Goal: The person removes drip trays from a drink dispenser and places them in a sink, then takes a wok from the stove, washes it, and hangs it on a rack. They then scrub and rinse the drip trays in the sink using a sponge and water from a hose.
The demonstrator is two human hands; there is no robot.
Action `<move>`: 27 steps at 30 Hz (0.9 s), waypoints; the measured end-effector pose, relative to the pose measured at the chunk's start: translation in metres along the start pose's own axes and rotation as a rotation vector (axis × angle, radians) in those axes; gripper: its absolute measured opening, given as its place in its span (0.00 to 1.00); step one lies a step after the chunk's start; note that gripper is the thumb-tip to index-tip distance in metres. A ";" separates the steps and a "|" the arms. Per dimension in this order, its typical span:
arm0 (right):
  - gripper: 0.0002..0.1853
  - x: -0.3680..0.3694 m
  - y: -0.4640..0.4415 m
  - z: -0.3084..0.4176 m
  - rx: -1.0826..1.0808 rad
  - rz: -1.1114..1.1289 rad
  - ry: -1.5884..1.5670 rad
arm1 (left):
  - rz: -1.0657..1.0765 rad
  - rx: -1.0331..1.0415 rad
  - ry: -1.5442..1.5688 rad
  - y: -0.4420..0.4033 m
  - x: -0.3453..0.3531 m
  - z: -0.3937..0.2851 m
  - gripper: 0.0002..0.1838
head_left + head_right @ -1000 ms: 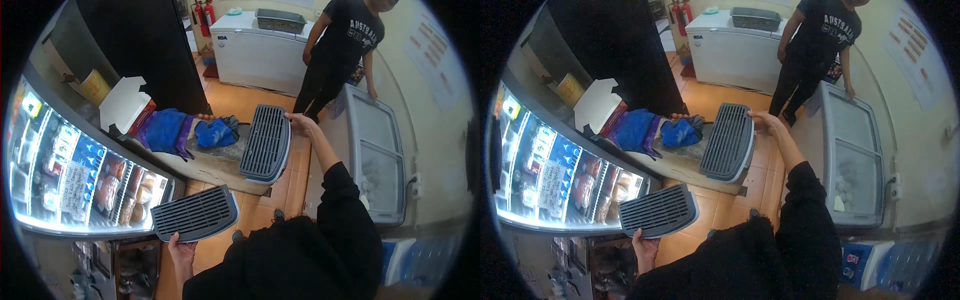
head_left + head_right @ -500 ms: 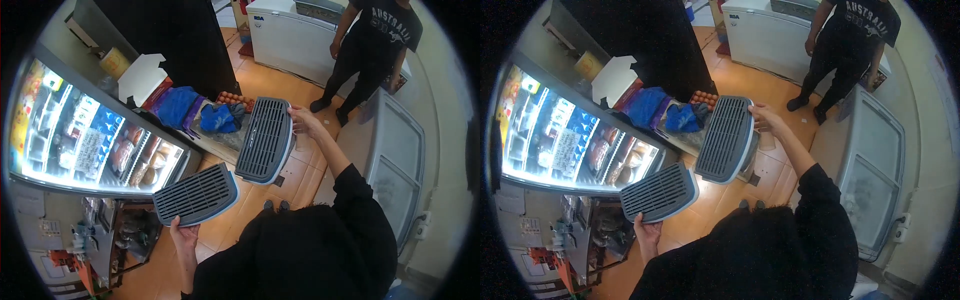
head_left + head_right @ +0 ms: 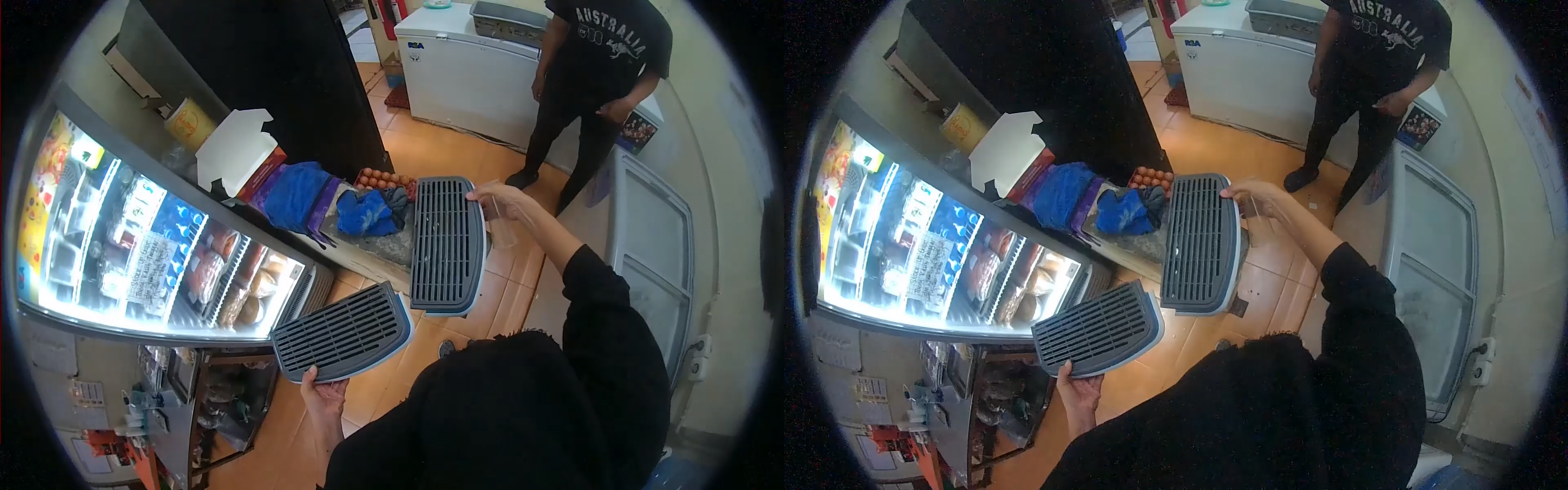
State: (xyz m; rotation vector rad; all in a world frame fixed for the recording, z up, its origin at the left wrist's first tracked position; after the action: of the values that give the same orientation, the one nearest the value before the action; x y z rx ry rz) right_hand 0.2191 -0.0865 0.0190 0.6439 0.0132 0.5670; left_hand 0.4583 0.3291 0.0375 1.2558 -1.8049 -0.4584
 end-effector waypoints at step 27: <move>0.10 -0.207 -0.144 0.099 0.085 -0.035 -0.245 | -0.121 0.265 0.187 0.003 0.273 0.110 0.27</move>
State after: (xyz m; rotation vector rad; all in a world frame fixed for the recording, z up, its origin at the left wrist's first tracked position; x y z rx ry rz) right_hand 0.1325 -0.3407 -0.0166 0.7910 -0.1816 0.4526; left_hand 0.3355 0.0691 0.0993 1.5423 -1.6753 -0.1625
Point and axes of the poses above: each hand's wrist, its own y-axis away from the middle knuckle, its own x-axis out of the palm, z = x × y, the point moved 1 cm from there along -y, towards the middle knuckle, and after that the axes turned 12 degrees about -z, right-handed, at the moved point
